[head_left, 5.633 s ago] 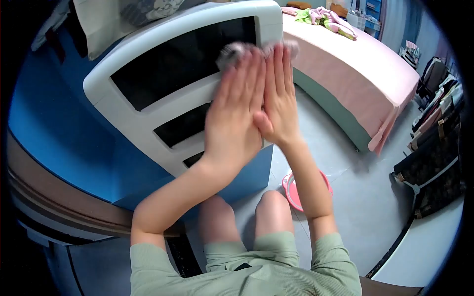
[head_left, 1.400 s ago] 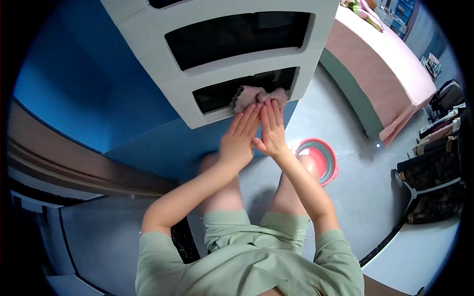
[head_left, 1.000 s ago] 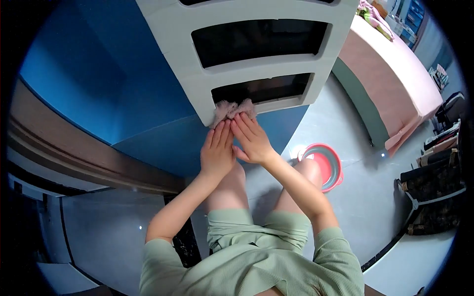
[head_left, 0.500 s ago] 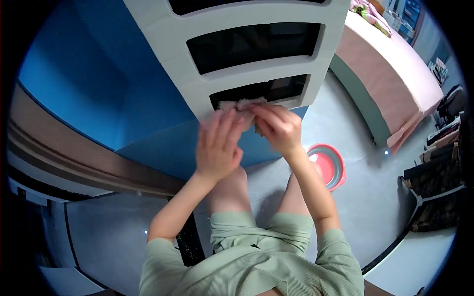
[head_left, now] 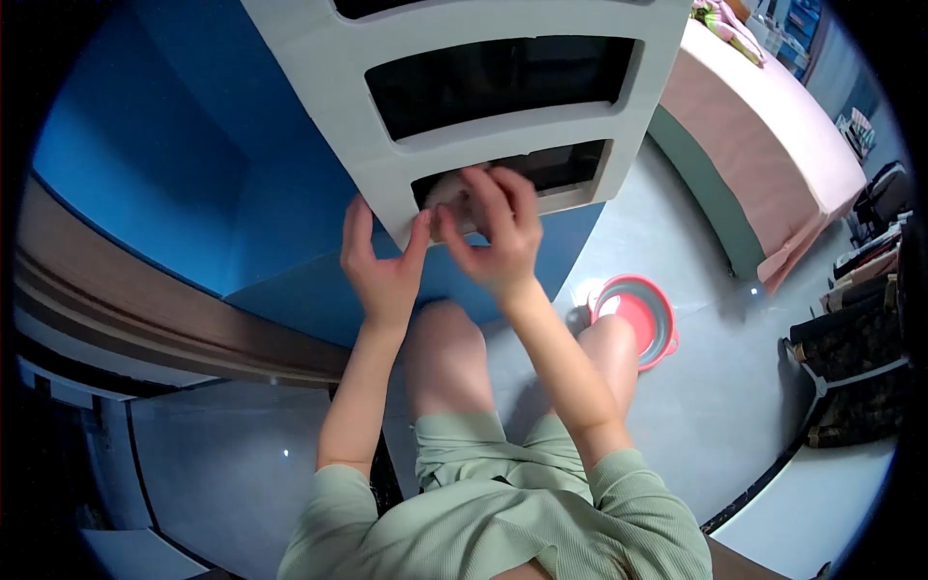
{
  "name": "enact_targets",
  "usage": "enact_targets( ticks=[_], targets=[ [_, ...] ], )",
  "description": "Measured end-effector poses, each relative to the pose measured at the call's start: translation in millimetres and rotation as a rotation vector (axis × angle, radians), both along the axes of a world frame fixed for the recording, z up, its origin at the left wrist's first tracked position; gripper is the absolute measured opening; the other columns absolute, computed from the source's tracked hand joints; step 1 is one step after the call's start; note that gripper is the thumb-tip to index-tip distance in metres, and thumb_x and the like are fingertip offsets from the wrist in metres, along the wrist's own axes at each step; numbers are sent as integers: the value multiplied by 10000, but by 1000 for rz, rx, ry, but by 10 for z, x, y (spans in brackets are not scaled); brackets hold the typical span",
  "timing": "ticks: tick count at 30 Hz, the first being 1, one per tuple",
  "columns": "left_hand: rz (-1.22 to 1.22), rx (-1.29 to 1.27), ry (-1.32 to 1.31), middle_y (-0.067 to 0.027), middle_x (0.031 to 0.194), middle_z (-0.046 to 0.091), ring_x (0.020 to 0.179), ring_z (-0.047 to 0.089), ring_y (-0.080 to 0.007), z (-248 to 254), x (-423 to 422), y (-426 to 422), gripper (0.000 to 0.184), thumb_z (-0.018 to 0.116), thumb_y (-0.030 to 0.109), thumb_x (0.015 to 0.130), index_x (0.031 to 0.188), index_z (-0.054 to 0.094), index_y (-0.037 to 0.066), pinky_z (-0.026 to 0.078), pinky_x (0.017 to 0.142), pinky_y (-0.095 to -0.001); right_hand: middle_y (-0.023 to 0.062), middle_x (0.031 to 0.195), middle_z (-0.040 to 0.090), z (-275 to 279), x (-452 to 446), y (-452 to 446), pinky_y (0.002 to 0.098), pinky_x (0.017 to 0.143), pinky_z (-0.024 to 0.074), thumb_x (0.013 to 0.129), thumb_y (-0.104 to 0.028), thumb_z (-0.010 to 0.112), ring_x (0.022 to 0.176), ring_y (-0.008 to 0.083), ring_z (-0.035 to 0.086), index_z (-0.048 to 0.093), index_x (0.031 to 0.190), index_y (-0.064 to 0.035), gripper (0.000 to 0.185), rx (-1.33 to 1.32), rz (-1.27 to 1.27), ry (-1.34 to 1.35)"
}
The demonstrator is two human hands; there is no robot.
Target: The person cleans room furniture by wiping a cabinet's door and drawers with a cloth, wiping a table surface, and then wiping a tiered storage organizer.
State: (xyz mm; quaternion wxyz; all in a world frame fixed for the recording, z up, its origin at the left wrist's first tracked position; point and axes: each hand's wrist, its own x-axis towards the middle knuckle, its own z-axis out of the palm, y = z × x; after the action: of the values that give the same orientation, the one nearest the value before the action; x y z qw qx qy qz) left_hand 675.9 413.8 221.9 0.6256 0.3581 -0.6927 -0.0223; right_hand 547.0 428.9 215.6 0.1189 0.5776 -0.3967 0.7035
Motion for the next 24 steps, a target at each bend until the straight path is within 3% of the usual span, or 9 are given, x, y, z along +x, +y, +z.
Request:
enact_targets(
  ticks=[4,8,11,14,16,18,20,23,24],
  targets=[
    [-43,30,40,-127,992,596,839,600,-249,-2,-16,7,396,724,101,734,1074,553,-7,476,707,-319,105,1005,597,18,-58,-127,349,734,515,646,-33,681,900,301,585,646,968,-78,326,-228,22,279],
    [-50,55,41,-113,979,599,805,603,-221,3,-31,40,390,719,86,737,1080,556,-5,479,688,-302,105,971,620,-16,-355,-93,322,721,518,601,79,698,870,265,612,670,901,-46,327,-222,-175,234],
    [-60,51,59,-109,973,603,796,605,-211,0,-52,42,394,714,78,743,1094,555,-4,482,680,-298,114,1008,611,-88,-445,-82,286,695,519,699,107,652,867,234,622,663,924,-9,254,-123,-342,-92],
    [-49,51,79,-110,976,608,804,609,-207,-29,-51,37,406,709,76,752,1117,551,-4,486,678,-293,114,981,631,-66,-228,-101,343,738,515,636,63,662,878,282,612,681,889,-61,282,-76,-235,-325],
    [-46,35,84,-113,983,611,812,611,-206,-54,-64,10,418,708,75,756,1133,546,-6,489,678,-290,115,993,633,-67,-97,-86,302,736,521,649,79,667,878,242,630,695,908,-60,295,-136,-196,-57],
    [-49,11,81,-119,994,612,818,614,-205,-69,-56,6,433,709,72,756,1147,541,-9,492,679,-287,86,905,642,-12,34,-56,325,729,523,542,12,721,858,253,622,707,851,-91,326,-162,-56,159],
    [-54,38,54,-106,1011,616,866,598,-170,-38,-49,41,432,696,75,788,1171,522,-23,481,733,-282,86,899,638,16,53,-63,334,719,523,525,8,721,855,257,618,701,835,-90,326,-172,-28,154],
    [-90,88,59,-98,1014,618,890,590,-153,-31,-34,67,438,683,73,810,1197,506,-31,475,762,-275,83,945,629,-52,-253,-60,351,731,521,624,-33,684,877,266,609,694,895,-94,278,-176,-127,237],
    [-107,105,70,-97,1012,618,890,589,-152,-30,-28,68,441,680,71,813,1203,502,-31,475,763,-273,91,949,623,-79,-356,-50,359,740,516,638,-12,673,883,273,605,688,879,-86,252,-147,-221,151]
  ],
)
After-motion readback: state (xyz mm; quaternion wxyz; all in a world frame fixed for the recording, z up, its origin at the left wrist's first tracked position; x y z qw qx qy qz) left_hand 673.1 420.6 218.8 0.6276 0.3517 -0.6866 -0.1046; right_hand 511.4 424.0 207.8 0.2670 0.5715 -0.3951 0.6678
